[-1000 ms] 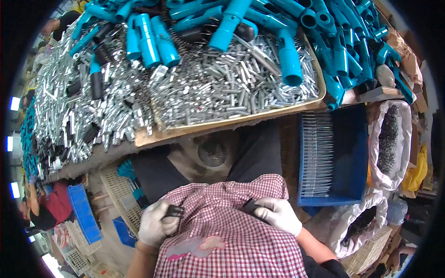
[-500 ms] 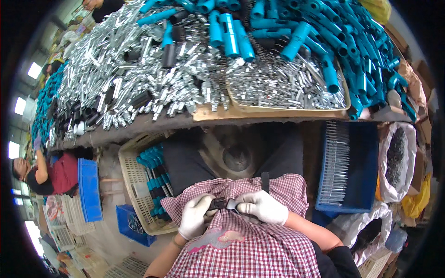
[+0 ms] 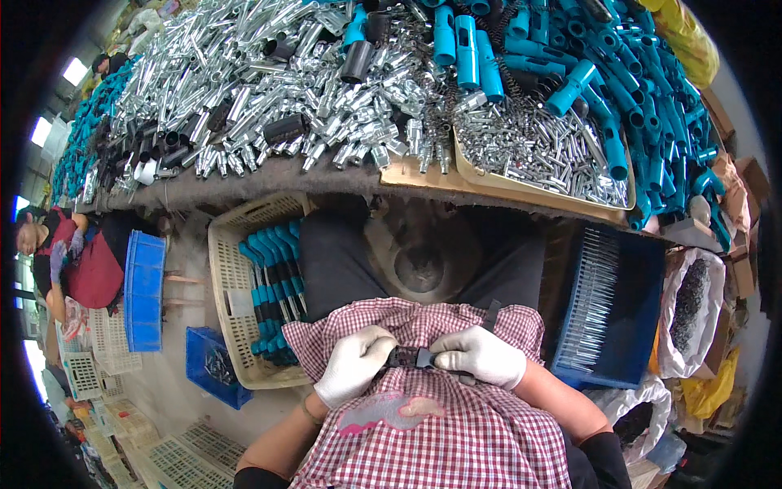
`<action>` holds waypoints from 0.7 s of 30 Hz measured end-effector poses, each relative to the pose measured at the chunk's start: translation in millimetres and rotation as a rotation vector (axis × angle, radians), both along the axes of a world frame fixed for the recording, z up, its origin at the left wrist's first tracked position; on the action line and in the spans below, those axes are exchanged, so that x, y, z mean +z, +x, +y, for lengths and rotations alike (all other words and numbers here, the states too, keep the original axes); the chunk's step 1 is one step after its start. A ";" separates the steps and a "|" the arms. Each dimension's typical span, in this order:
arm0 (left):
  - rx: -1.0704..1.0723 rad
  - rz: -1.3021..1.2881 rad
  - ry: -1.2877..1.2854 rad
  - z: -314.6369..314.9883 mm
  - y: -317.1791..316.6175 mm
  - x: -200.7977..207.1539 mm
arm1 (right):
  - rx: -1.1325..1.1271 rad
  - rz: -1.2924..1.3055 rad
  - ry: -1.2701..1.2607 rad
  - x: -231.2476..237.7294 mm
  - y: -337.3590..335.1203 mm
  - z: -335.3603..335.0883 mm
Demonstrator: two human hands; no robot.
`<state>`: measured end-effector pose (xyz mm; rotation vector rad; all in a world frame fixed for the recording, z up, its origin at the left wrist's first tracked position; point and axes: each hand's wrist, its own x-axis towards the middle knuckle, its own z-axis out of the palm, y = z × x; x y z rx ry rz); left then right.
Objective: The person fastens an apron buckle, then assembles mechanical components by inserting metal pins and springs into metal cylinders and fitting them into plastic handles by hand.
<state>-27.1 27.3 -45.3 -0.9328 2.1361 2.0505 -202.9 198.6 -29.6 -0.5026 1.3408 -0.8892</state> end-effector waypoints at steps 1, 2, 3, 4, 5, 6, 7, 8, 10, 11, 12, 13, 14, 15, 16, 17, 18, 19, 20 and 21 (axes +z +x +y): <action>-0.052 -0.018 -0.050 -0.5 -0.3 1.4 | 0.004 0.002 0.003 0.4 -0.3 0.2; -0.048 -0.017 -0.048 0.9 0.5 0.5 | 0.010 -0.003 0.016 0.6 -0.4 0.4; -0.041 0.008 -0.074 2.3 0.6 0.2 | 0.015 -0.004 0.025 1.7 -1.3 0.1; -0.034 0.033 -0.101 3.4 1.0 -0.2 | 0.019 0.000 0.022 3.1 -1.3 0.2; -0.030 0.036 -0.103 3.3 2.2 -0.7 | 0.038 0.025 0.006 4.6 -0.6 0.7; -0.054 0.014 -0.104 3.5 3.8 -2.1 | 0.054 0.049 -0.006 5.2 -0.6 1.7; -0.078 -0.008 -0.105 3.9 4.4 -3.1 | 0.076 0.058 0.011 4.2 -0.9 0.6; -0.075 -0.007 -0.103 4.4 3.2 -2.1 | 0.079 0.059 0.013 3.3 -2.2 0.3; -0.130 0.034 -0.183 3.6 0.6 4.4 | 0.159 0.217 -0.116 2.2 -2.9 0.1; -0.132 0.033 -0.182 4.5 0.2 6.8 | 0.156 0.215 -0.115 1.8 -2.4 1.4; -0.141 0.012 -0.208 4.4 -0.8 9.2 | 0.151 0.215 -0.110 1.8 -2.7 1.7; -0.150 -0.008 -0.234 4.2 -1.6 10.2 | 0.145 0.216 -0.105 1.6 -3.0 2.0; -0.153 -0.008 -0.233 4.3 -1.5 6.8 | 0.142 0.215 -0.104 1.5 -3.9 1.8; -0.122 0.022 -0.199 5.6 -0.8 1.3 | 0.130 0.148 -0.070 1.9 -5.3 1.8; -0.092 0.053 -0.164 6.5 -0.7 -1.4 | 0.116 0.082 -0.036 2.4 -6.7 1.9; -0.097 0.054 -0.163 7.2 -0.6 -1.0 | 0.112 0.083 -0.035 3.6 -7.7 1.8; -0.107 0.044 -0.194 7.6 -1.4 0.8 | 0.098 0.028 0.000 4.9 -9.0 1.0; -0.117 0.034 -0.224 8.2 -2.2 2.4 | 0.084 -0.028 0.036 6.1 -9.1 0.7; -0.121 0.034 -0.223 9.9 -2.7 3.8 | 0.080 -0.028 0.037 7.2 -7.9 0.4; -0.110 0.045 -0.262 12.7 -2.4 4.9 | 0.114 0.087 -0.003 8.4 -6.1 -0.4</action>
